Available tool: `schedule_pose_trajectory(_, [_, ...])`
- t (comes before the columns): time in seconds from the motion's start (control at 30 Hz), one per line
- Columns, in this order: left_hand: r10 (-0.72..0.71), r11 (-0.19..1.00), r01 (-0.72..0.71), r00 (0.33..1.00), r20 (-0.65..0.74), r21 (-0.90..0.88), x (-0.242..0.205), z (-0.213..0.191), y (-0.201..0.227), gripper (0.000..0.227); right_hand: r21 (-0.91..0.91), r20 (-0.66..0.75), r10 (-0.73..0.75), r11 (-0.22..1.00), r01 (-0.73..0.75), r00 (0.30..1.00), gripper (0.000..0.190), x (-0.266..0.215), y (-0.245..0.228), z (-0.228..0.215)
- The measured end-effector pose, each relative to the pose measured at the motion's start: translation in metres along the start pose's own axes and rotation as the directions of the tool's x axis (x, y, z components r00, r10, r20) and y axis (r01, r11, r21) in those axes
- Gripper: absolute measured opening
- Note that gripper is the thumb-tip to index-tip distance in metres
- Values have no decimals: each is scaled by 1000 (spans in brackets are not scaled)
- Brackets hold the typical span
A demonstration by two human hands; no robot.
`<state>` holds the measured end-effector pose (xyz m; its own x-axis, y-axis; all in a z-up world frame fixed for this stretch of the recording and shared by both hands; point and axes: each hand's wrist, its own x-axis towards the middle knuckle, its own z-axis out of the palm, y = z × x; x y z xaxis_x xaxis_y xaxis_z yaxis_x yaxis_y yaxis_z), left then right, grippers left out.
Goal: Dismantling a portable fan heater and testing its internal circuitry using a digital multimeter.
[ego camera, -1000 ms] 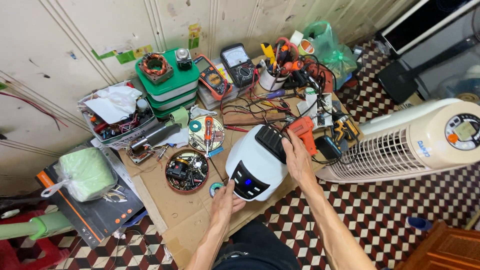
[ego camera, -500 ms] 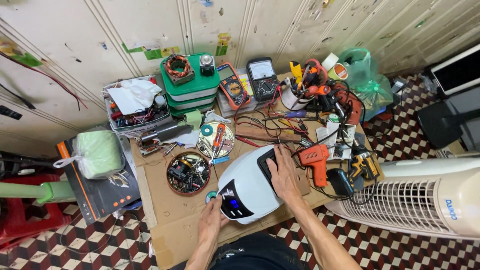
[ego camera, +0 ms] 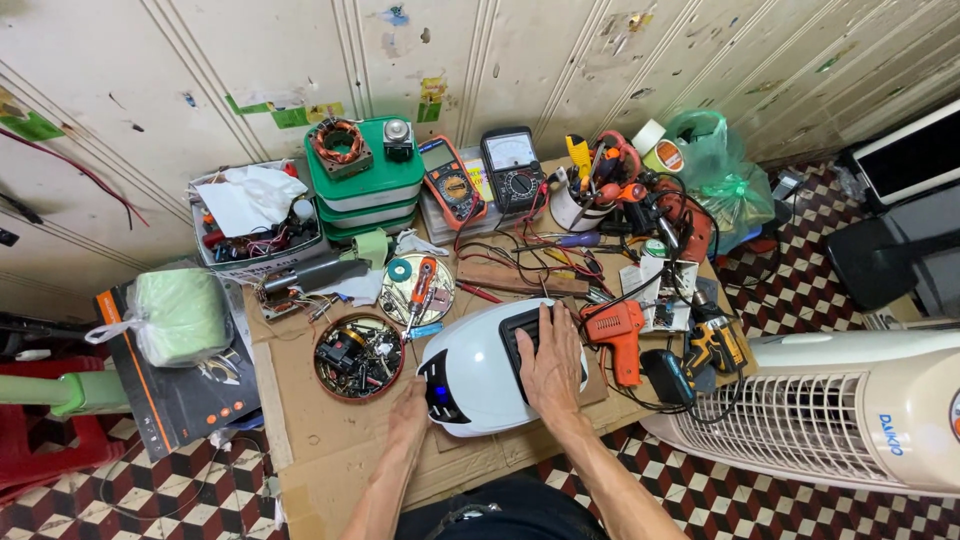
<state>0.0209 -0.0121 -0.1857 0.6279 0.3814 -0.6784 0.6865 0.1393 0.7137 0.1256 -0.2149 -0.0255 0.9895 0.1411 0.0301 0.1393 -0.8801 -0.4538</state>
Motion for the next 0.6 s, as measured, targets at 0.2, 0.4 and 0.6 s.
schedule_pose_trajectory(0.2, [-107,987,108,994,19,-115,-19,19,13,58,-58,-33,-37,998,35,999,71,-4,4,-1])
schedule_pose_trajectory(0.4, [52,998,-52,998,-27,-30,11,17,-26,58,-105,-60,-61,993,54,996,72,-10,-5,4])
schedule_pose_trajectory(0.6, [209,946,-184,975,-71,267,-50,-4,24,58,-161,-96,-117,982,100,989,70,-12,-3,13])
